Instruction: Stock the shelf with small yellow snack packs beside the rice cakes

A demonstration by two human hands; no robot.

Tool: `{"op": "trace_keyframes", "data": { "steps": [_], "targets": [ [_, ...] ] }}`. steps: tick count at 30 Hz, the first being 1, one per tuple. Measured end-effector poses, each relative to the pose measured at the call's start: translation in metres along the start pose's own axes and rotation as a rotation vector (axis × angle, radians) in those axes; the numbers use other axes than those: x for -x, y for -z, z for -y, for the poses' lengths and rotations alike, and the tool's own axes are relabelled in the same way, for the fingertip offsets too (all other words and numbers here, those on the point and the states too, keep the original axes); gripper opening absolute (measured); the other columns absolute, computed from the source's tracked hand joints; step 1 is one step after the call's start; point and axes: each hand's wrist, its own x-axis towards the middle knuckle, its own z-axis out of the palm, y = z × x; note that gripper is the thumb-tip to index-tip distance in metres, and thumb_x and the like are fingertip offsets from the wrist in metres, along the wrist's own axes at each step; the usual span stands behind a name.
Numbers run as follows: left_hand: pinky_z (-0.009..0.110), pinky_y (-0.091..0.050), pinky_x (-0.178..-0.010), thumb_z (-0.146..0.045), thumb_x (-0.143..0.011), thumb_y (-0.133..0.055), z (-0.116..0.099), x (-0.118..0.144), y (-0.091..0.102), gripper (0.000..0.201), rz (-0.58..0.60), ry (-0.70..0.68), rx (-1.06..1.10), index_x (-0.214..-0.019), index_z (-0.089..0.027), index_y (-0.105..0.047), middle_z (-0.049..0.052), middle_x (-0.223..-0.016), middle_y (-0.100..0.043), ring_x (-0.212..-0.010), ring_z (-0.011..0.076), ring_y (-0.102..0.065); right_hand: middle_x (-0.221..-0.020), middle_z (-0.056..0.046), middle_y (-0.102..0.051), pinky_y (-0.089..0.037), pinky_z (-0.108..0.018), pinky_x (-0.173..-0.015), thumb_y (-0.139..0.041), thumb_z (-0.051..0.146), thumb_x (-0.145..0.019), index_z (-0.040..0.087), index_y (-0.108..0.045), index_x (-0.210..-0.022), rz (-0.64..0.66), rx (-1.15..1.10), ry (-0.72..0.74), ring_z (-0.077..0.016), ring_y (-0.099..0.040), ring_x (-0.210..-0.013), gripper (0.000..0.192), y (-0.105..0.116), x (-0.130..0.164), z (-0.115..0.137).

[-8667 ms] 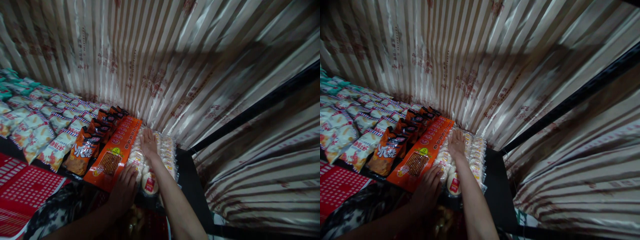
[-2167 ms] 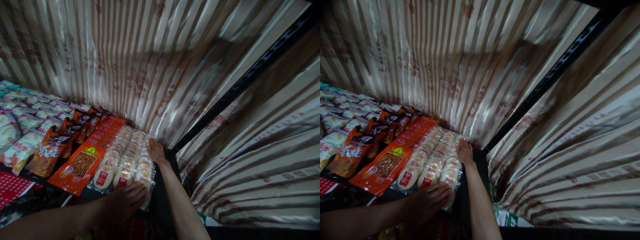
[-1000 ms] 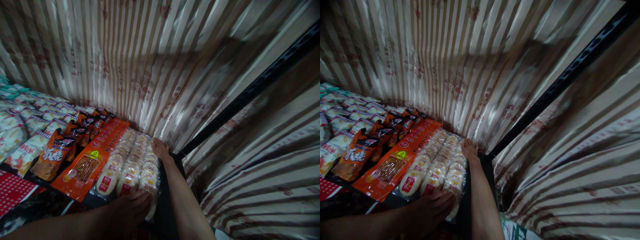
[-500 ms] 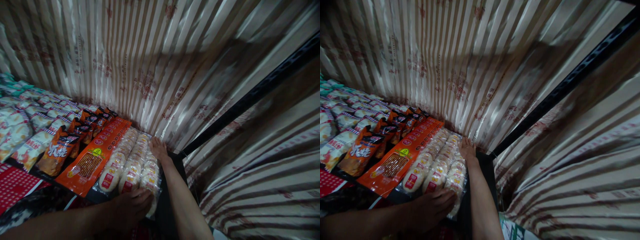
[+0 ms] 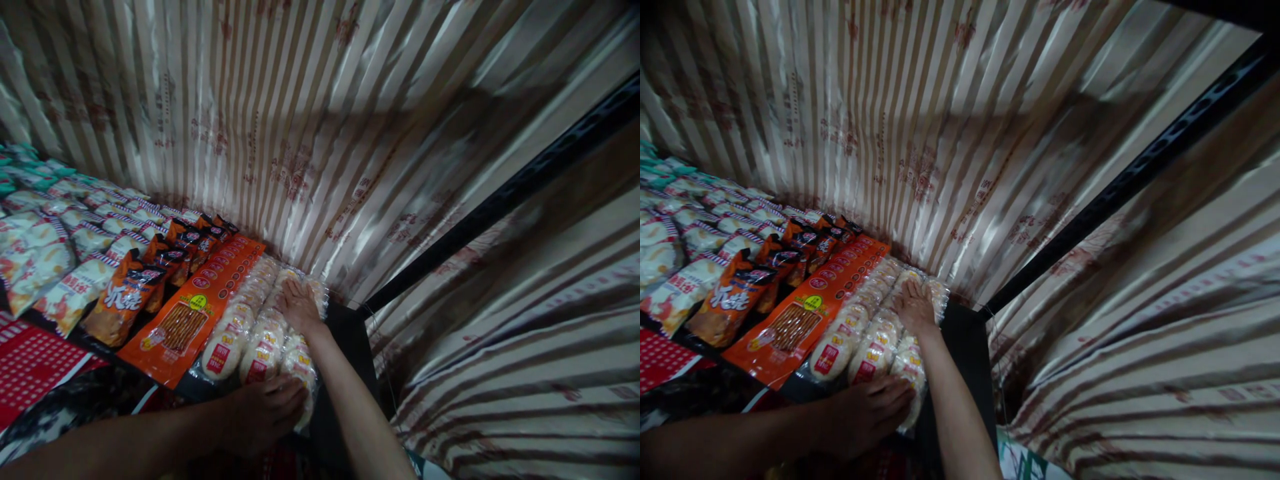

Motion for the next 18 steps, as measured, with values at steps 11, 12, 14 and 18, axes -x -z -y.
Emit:
{"op": "trace_keyframes", "data": {
  "steps": [11,12,14,18],
  "targets": [
    [0.042,-0.034,-0.111,-0.031,-0.093,-0.041,-0.004,0.007,-0.013,0.042,-0.057,-0.003,-0.032,-0.125,-0.008,-0.056,0.015,-0.137,-0.053,-0.131,0.0280,-0.043,-0.158,-0.010,-0.019,-0.006,-0.040,-0.119,-0.018,0.045,-0.098,0.010,-0.025,-0.149,-0.035,-0.003,0.126,-0.0215,-0.011,-0.147,0.062,0.010,-0.019,0.045],
    [0.042,-0.034,-0.110,-0.030,-0.093,-0.041,-0.004,0.007,-0.013,0.041,-0.058,-0.002,-0.040,-0.125,-0.009,-0.056,0.014,-0.136,-0.053,-0.130,0.0279,-0.044,-0.157,-0.011,-0.019,-0.006,-0.038,-0.119,-0.019,0.046,-0.098,0.008,-0.025,-0.148,-0.031,-0.002,0.149,-0.0213,-0.010,-0.147,0.063,0.008,-0.021,0.050],
    [0.041,-0.037,-0.108,-0.030,-0.093,-0.041,-0.003,0.005,-0.011,0.042,-0.048,-0.018,-0.054,-0.125,-0.008,-0.056,0.015,-0.136,-0.053,-0.127,0.0273,-0.047,-0.157,-0.013,-0.021,-0.006,-0.036,-0.119,-0.021,0.047,-0.098,0.005,-0.027,-0.147,-0.022,0.006,0.180,-0.0213,-0.011,-0.147,0.065,0.003,-0.025,0.056],
    [0.041,-0.038,-0.107,-0.030,-0.093,-0.042,-0.003,0.004,-0.013,0.041,-0.032,-0.014,-0.046,-0.126,-0.008,-0.056,0.015,-0.133,-0.056,-0.123,0.0258,-0.051,-0.157,-0.012,-0.021,-0.006,-0.040,-0.119,-0.021,0.049,-0.097,0.009,-0.025,-0.148,0.023,0.022,0.153,-0.0207,-0.013,-0.146,0.065,-0.005,-0.025,0.060]
  ]
}}
